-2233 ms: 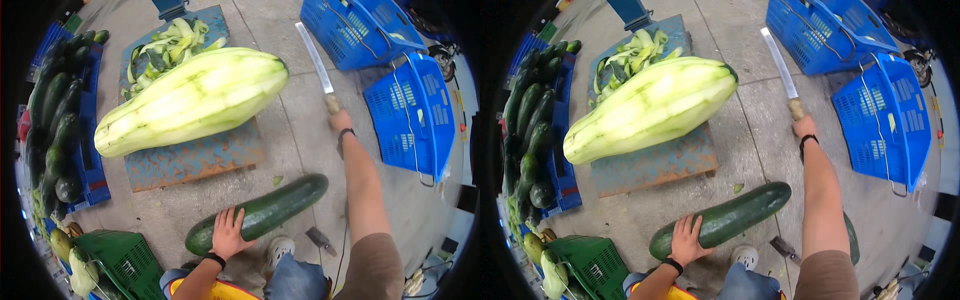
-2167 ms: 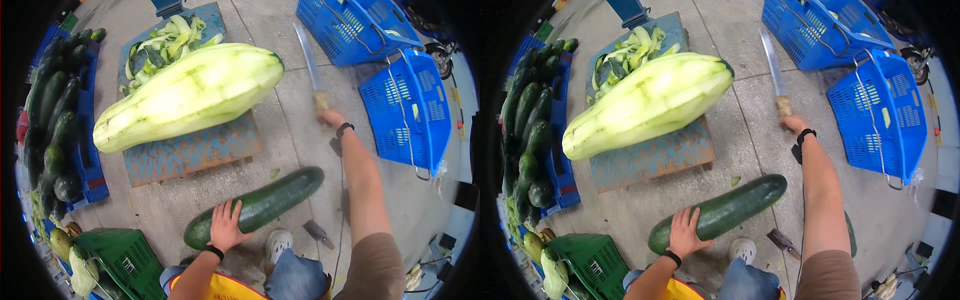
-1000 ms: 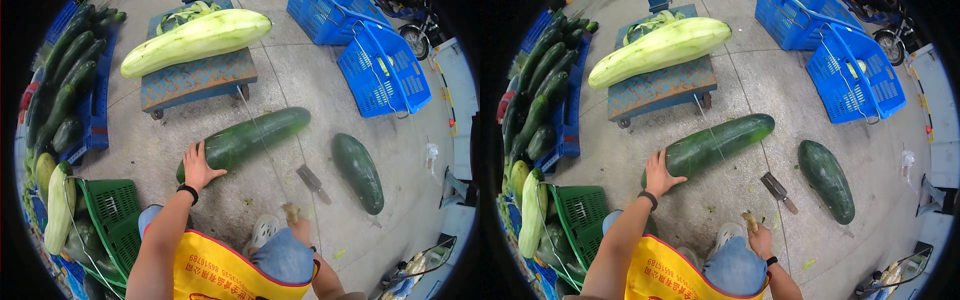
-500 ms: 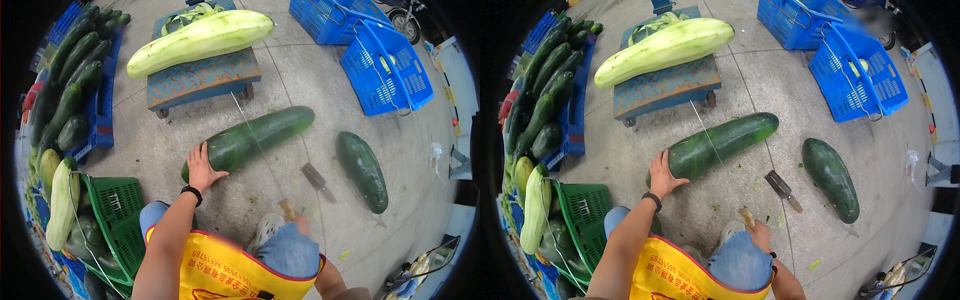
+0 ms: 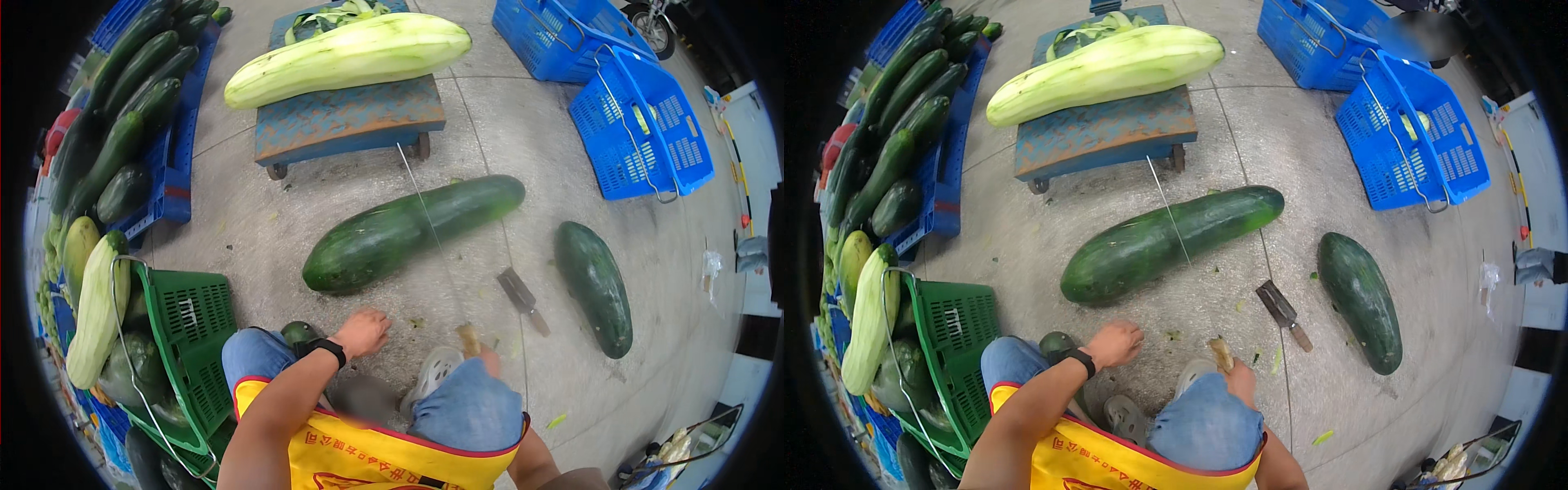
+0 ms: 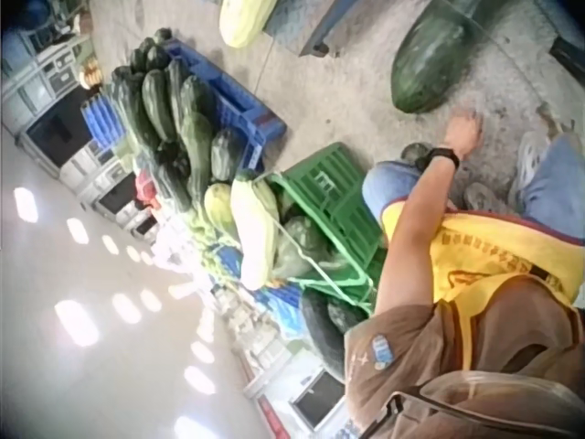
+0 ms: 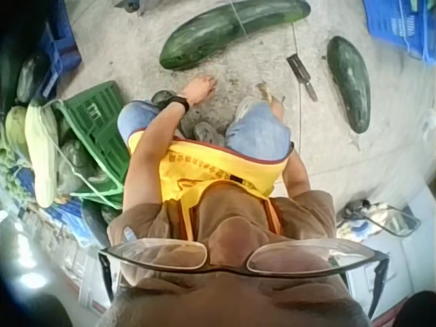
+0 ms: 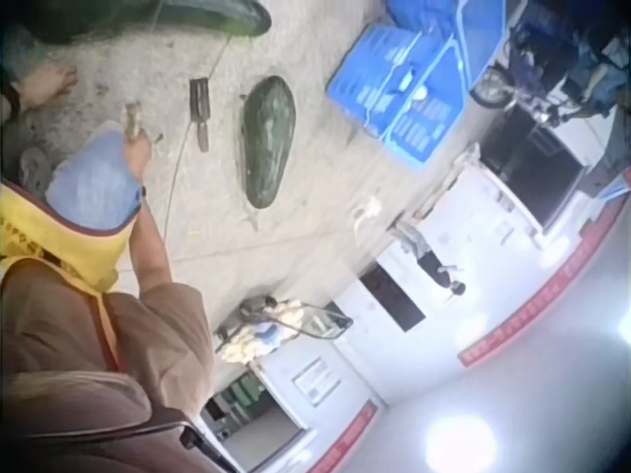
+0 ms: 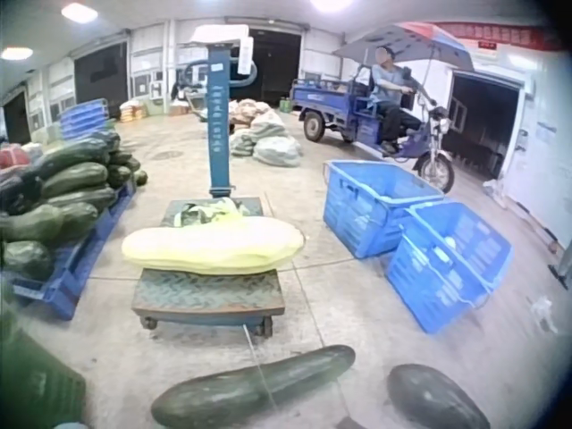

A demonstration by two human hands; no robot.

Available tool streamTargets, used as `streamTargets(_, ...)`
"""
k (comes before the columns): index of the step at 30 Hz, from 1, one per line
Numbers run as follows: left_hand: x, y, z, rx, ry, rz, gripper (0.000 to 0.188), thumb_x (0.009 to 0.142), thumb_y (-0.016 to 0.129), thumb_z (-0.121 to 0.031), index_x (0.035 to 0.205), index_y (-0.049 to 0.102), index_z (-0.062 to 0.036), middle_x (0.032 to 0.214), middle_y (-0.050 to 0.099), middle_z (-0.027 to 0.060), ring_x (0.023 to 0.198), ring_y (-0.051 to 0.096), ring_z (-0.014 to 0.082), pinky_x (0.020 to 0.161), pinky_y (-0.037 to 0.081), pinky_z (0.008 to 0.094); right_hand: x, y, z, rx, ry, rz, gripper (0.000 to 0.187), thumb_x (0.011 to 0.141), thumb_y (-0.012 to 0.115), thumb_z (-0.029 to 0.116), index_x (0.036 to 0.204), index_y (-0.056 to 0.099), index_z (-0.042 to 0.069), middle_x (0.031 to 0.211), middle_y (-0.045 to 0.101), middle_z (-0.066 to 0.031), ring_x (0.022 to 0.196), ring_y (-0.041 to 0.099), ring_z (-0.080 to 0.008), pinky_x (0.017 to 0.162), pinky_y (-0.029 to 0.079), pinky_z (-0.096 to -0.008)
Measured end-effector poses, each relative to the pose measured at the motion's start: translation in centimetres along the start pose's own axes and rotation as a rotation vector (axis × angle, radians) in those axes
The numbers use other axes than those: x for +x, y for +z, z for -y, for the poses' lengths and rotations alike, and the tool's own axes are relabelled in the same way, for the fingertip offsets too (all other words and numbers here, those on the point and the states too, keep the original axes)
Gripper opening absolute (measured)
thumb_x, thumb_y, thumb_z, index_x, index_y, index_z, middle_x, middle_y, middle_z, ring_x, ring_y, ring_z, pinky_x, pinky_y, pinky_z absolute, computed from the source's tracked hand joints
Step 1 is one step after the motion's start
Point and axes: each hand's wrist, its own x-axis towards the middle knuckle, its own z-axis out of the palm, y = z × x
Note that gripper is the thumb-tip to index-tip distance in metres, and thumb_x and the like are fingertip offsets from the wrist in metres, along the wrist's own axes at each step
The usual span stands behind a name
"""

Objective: Weighing large green melons on a platform scale and cutting them with a long knife

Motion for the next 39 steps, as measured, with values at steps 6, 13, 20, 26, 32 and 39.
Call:
streamTargets(6,-1.0,1.9,1.8,-0.023,-0.081,0.013,0.021,0.077,0.06,-0.02,0.088,0.06,-0.0021,0.092,0.06,0.0154,0.091,0.059,0.0355,0.081,0.048,0.0439,0.2,1.2,-0.8,0.006,0.023,-0.007,0.032,0.077,0.064,0.028,0.089,0.064,-0.001,0.084,0.064,-0.0271,0.082,0.062,-0.0442,0.071,0.048,-0.0472)
streamTargets(13,1.0,-9.9,4.2,-0.158,-0.256,-0.049,0.024,0.078,0.064,-0.027,0.088,0.07,-0.007,0.086,0.068,0.0156,0.08,0.065,0.0327,0.074,0.052,0.0427,0.3,-0.4,-0.1,0.053,0.027,-0.002,0.032,0.077,0.064,0.028,0.089,0.065,-0.002,0.082,0.064,-0.0267,0.08,0.062,-0.0442,0.07,0.048,-0.0466)
streamTargets(20,-7.7,-27.7,3.5,0.071,-0.486,0.031,0.025,0.077,0.068,-0.025,0.082,0.064,-0.0004,0.07,0.064,0.0171,0.066,0.065,0.0293,0.061,0.051,0.0379,0.5,0.9,-0.1,0.034,0.028,0.089,0.029,0.078,0.062,0.029,0.095,0.068,0.006,0.086,0.066,-0.0229,0.085,0.064,-0.0398,0.074,0.048,-0.0481)
streamTargets(26,-14.9,-25.6,-15.0,-0.572,0.081,0.925,0.04,0.075,0.069,-0.026,0.112,0.064,-0.0101,0.093,0.066,0.0205,0.092,0.063,0.0366,0.087,0.044,0.0423,0.0,-0.4,-0.8,-0.028,0.09,0.141,0.03,0.081,0.058,0.029,0.094,0.069,0.005,0.092,0.066,-0.0236,0.089,0.064,-0.04,0.079,0.049,-0.0484)
streamTargets(32,-23.0,-15.4,1.7,-0.451,-0.796,-0.435,0.007,0.079,0.062,-0.005,0.077,0.058,0.0008,0.068,0.063,0.0061,0.061,0.057,0.0113,0.058,0.046,0.0286,0.9,-1.1,0.4,-0.084,0.263,0.163,0.03,0.081,0.059,0.026,0.101,0.069,0.007,0.097,0.066,-0.0229,0.092,0.063,-0.0405,0.082,0.049,-0.0477)
streamTargets(39,-33.3,-5.3,-9.0,-0.504,-0.838,0.733,0.053,0.087,0.061,-0.046,0.127,0.058,-0.0129,0.121,0.06,0.0227,0.103,0.062,0.0345,0.081,0.05,0.0426,2.2,-0.4,-0.5,-0.044,0.037,0.082,0.03,0.076,0.064,0.029,0.093,0.069,0.005,0.088,0.066,-0.0244,0.087,0.063,-0.0418,0.078,0.05,-0.0481)
